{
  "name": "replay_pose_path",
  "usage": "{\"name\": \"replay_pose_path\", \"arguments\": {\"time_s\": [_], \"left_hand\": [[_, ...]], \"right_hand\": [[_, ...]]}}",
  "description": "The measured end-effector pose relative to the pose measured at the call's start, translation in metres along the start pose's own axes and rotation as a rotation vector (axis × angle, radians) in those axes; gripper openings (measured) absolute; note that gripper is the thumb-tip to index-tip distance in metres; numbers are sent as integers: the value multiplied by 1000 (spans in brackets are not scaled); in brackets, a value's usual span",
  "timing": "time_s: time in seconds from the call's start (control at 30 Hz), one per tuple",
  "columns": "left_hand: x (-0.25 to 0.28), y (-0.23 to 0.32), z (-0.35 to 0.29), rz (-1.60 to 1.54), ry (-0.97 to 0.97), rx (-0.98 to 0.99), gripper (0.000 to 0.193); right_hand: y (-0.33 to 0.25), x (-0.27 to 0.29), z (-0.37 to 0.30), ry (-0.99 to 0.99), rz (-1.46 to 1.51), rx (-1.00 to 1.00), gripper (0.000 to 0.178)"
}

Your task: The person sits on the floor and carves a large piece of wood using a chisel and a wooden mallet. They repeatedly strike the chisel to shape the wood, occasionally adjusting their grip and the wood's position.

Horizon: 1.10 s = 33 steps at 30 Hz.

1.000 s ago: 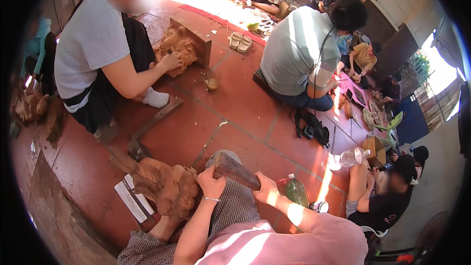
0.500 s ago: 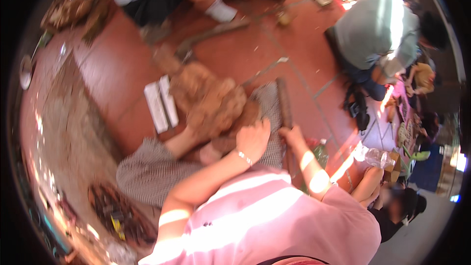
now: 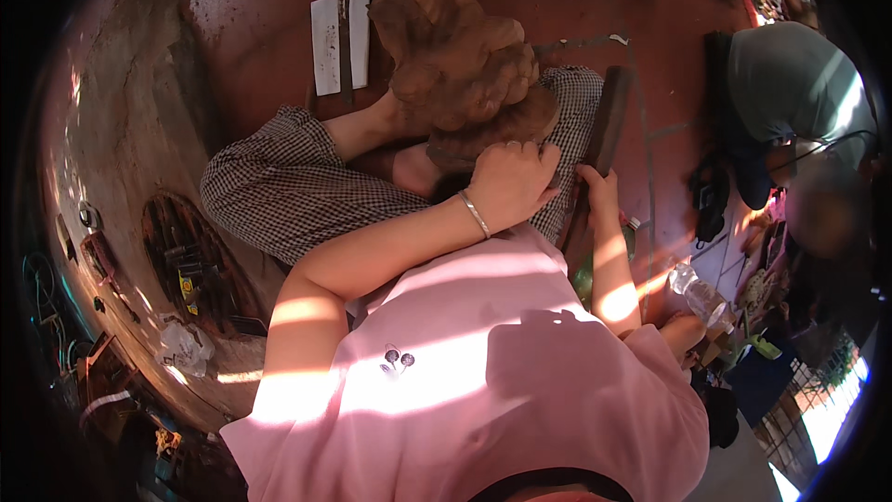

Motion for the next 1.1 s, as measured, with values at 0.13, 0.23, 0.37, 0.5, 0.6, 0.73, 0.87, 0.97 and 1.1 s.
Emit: {"name": "replay_pose_path", "arguments": {"time_s": [0.13, 0.23, 0.37, 0.5, 0.6, 0.73, 0.87, 0.97, 1.1], "left_hand": [[-7, 29, 14, -373, 238, -273, 38], [-17, 42, 41, -492, 380, -392, 41], [-40, 35, 76, -406, 343, -299, 46], [-57, 26, 83, -343, 333, -155, 48], [-58, 23, 84, -354, 358, -122, 46], [-52, 24, 84, -362, 445, -144, 42], [-49, 23, 83, -370, 488, -133, 38], [-45, 21, 82, -428, 549, -109, 37], [-42, 18, 83, -440, 599, -105, 36]], "right_hand": [[6, 7, 13, -115, -73, -7, 21], [9, 12, 5, -102, 2, 142, 31], [12, 13, -13, -81, 109, 344, 45], [10, 36, -18, -23, -25, 181, 41], [21, 62, -22, 51, -20, 69, 40], [21, 79, -34, 140, -82, 332, 37], [25, 77, -48, 167, 132, 615, 36], [13, 66, -63, 289, 8, 696, 33], [11, 60, -63, 357, -239, 574, 32]]}}
Point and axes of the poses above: each hand's wrist, its own z-axis towards the middle knuckle, its own x-axis out of the back of the hand, y = z × x, the point moved 4 cm from there along z, towards the middle knuckle, and after that the axes turned 8 degrees about -x, right-handed, at the moved point
